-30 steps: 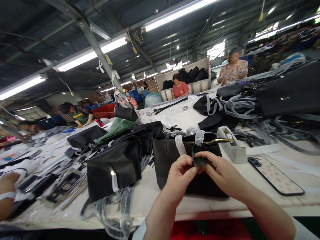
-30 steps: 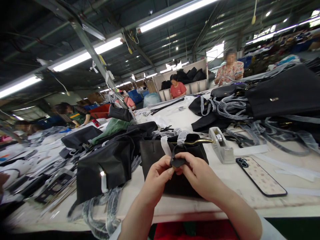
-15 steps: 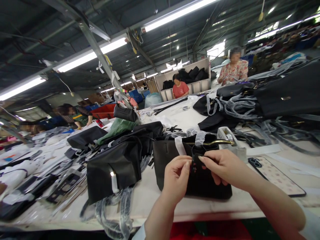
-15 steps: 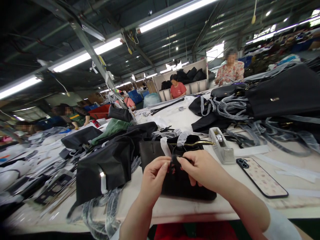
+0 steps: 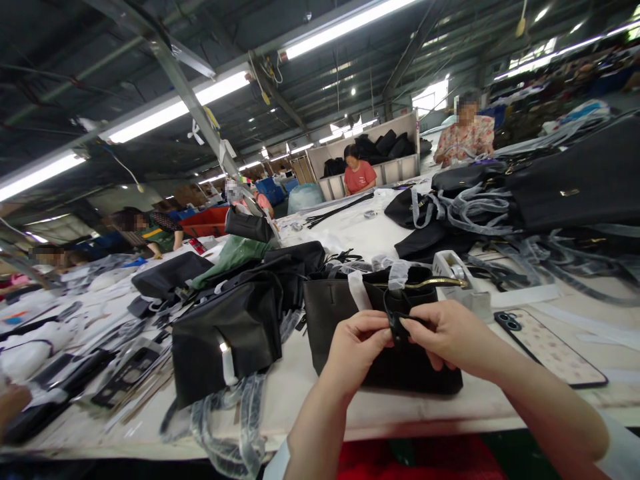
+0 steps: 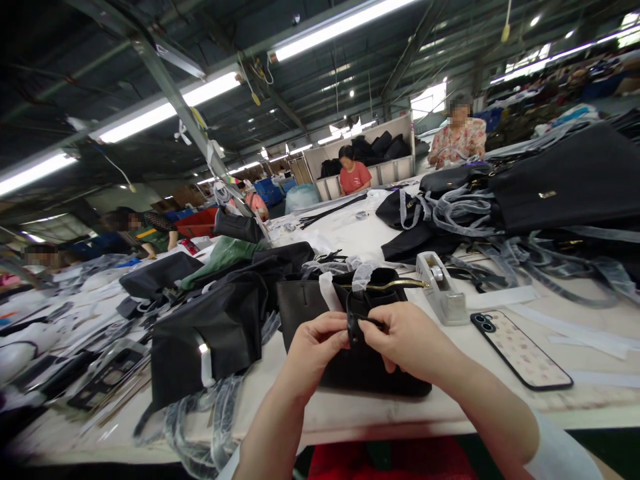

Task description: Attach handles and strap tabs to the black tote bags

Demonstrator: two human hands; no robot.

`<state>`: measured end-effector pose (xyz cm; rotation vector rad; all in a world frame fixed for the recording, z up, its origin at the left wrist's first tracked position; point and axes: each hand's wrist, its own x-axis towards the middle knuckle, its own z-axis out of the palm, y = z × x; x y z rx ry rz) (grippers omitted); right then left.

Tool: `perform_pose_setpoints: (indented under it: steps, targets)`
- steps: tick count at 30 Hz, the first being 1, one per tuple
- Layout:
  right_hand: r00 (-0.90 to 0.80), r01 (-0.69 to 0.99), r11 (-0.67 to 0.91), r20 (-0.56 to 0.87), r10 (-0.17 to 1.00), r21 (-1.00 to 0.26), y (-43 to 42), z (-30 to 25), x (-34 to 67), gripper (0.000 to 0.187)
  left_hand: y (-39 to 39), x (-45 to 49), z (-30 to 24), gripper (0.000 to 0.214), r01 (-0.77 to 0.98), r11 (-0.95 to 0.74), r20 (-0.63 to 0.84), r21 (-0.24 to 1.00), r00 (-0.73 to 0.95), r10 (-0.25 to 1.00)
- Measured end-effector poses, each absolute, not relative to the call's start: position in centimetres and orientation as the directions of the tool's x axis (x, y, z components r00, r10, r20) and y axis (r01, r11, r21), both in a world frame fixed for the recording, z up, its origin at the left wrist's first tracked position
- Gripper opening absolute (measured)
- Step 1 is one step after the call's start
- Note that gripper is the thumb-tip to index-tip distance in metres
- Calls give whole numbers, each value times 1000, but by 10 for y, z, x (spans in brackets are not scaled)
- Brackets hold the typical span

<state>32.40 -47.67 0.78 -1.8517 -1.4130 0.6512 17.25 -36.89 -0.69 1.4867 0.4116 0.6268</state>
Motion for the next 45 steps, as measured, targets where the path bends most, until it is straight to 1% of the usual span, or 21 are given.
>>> perform_pose_setpoints:
  steps: [5,10,13,15,20,23,25,27,28,30,31,32,33,34,35,36,37,39,41,43,45]
  targets:
    - [254,682,-144,48,966,-717,-477,12,325,39,-367,174,-11,17,-144,-2,114,990,774,623]
    - [217,702,-146,14,976,-697,-476,13,327,39,-367,176,-17,17,-163,33,109,986,783,613]
    - [190,761,-137,16,982,-634,-476,14,329,37,-368,177,-17,18,-156,72,79,985,783,616]
    - [150,797,-116,9,989,-593,-476,17,332,34,-368,177,-17,17,-153,82,72,985,791,608]
    - [27,865,-41,-35,999,-500,-478,29,337,29,-366,178,-23,17,-155,107,74,982,839,539]
    - [-41,906,41,11,999,-422,-477,33,335,27,-364,178,-26,20,-141,129,54,982,853,518]
    - [-22,916,48,69,997,-398,-474,31,332,27,-363,177,-25,25,-126,109,52,986,851,522]
    - [62,903,-2,127,990,-429,-470,25,330,27,-363,176,-24,29,-115,81,51,990,829,556]
    - [114,877,-32,144,983,-480,-468,20,328,26,-363,176,-23,30,-113,71,51,991,814,578]
    - [194,773,-50,160,968,-632,-466,9,325,20,-362,174,-22,31,-110,59,52,992,790,611]
    - [214,707,-28,176,961,-707,-466,3,323,15,-362,174,-22,30,-111,50,56,993,779,625]
    - [224,648,13,206,953,-762,-467,-2,321,14,-361,173,-23,29,-115,40,63,993,765,641]
    - [228,609,64,252,940,-791,-469,-6,318,23,-361,173,-24,28,-120,28,72,992,745,663]
    - [240,598,109,308,921,-794,-472,-11,314,35,-362,173,-25,27,-126,17,80,992,718,692]
    - [270,613,136,369,889,-778,-474,-15,310,45,-363,174,-26,26,-134,10,85,991,686,723]
    - [319,649,140,435,842,-748,-477,-19,306,51,-364,175,-28,25,-146,11,89,989,652,753]
    - [374,696,120,500,781,-708,-479,-24,302,50,-366,177,-30,24,-163,19,88,986,624,776]
    - [425,795,50,613,667,-605,-483,-32,294,32,-372,183,-36,23,-204,44,86,978,587,805]
    - [387,869,0,681,622,-495,-484,-38,290,14,-379,189,-43,22,-235,59,86,970,564,821]
    - [342,912,-40,701,626,-409,-486,-41,288,9,-385,195,-48,21,-235,82,68,969,568,820]
    - [335,930,-95,714,615,-355,-488,-41,288,11,-391,200,-49,19,-217,112,38,970,588,808]
